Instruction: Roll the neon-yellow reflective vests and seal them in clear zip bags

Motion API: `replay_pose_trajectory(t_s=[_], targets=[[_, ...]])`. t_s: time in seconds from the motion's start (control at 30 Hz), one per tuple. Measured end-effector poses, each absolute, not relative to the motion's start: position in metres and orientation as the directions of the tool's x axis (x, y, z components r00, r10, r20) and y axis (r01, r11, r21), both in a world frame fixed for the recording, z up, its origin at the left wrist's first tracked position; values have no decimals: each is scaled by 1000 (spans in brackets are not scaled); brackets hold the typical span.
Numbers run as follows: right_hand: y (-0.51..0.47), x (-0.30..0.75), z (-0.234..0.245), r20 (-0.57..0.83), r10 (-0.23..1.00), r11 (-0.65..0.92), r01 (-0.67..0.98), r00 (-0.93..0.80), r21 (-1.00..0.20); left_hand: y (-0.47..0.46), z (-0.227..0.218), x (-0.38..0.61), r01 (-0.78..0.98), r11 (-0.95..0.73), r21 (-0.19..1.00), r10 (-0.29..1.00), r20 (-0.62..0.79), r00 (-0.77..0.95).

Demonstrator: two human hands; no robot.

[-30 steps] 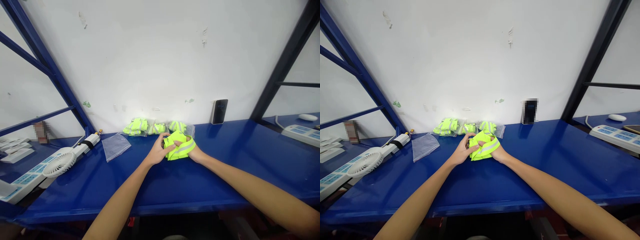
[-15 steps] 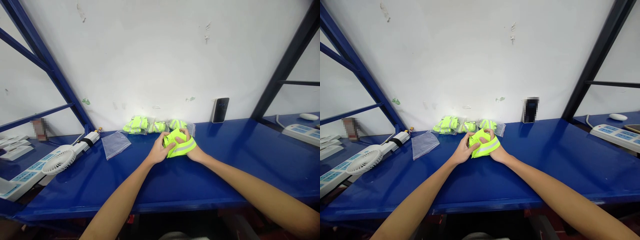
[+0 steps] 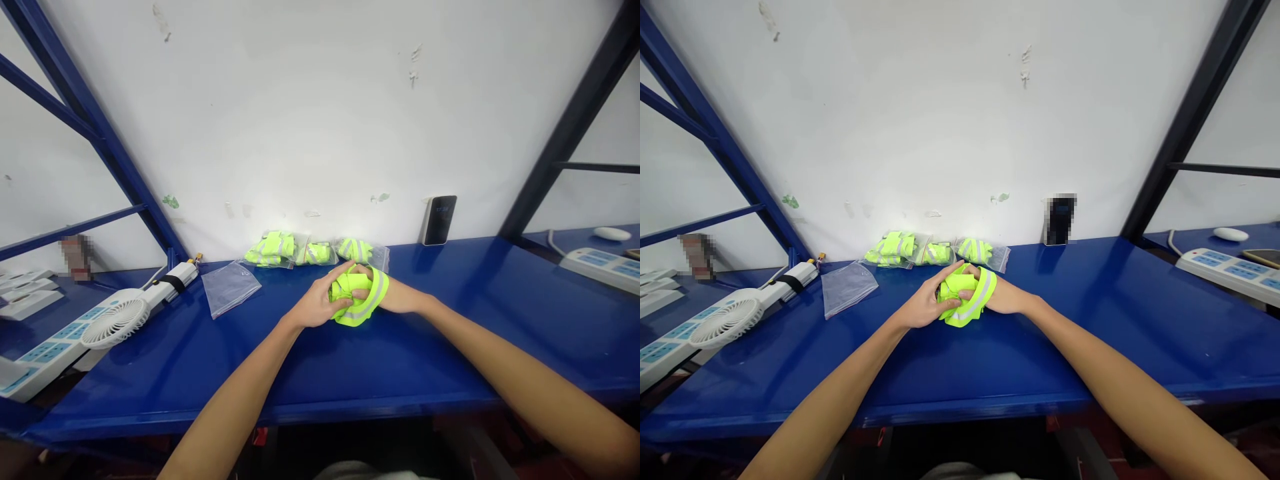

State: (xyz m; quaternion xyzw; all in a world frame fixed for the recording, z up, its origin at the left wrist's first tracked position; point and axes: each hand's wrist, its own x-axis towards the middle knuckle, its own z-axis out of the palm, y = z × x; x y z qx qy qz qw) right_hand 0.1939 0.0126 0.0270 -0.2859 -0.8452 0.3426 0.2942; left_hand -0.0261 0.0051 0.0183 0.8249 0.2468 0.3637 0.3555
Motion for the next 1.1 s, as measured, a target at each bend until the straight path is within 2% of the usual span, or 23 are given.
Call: replay_pose_trajectory(t_s=[0.1,0.2,0.3,0.47,0.67,0.77,0.93,1.1], targets=[[18,204,35,238,695,548,285,-678,-786,6,20,-28,144,-586,798,684,391,616],[24,212,41,220,767,459,275,-603,-845,10,18,-31,102,-543,834,723,403,561],[28,216,44,244,832,377,185,-498,-908,15,12,-31,36,-500,865,748,410,522],[27,212,44,265,838,348,93,-477,-933,19,0,-28,49,-476,878,760,383,524],[21,197,33,289,880,347,94,-377,-933,17,-5,-26,86,-425,901,797,328,507],[20,190,24,336,891,382,108,-305,-918,14,-2,-25,96,-430,897,784,319,533],[23,188,19,381,877,425,104,-292,-899,9,2,-23,129,-431,893,765,286,576],[26,188,21,359,894,376,14,-267,-927,9,6,-24,170,-481,860,728,284,624]])
